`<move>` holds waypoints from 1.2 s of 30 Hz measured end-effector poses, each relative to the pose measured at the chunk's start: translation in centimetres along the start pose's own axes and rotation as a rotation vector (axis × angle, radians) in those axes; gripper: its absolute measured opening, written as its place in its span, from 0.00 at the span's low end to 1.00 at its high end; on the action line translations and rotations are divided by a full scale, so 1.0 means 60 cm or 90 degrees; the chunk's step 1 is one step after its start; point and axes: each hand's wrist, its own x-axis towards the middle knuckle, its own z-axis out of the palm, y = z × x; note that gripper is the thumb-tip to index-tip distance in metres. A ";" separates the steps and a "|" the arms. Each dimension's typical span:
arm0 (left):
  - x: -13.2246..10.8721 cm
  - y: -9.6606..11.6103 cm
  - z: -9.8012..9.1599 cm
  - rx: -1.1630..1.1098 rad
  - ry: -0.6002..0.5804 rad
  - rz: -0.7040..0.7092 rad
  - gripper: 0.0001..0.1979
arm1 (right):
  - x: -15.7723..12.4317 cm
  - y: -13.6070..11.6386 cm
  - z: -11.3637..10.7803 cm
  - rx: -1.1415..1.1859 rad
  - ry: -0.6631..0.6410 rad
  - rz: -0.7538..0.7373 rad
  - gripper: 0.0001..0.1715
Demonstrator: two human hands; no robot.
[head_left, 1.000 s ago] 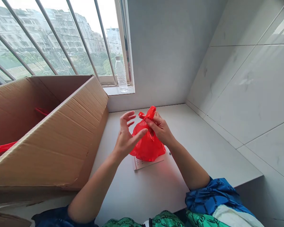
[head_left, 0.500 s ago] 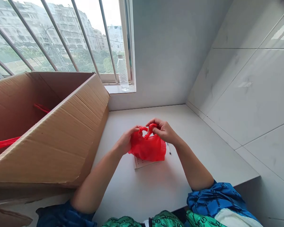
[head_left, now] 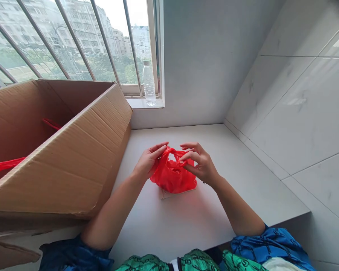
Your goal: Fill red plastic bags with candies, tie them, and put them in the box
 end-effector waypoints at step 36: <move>0.007 -0.169 -0.139 1.038 0.012 0.295 0.32 | -0.057 0.151 0.175 -0.141 -0.351 0.108 0.58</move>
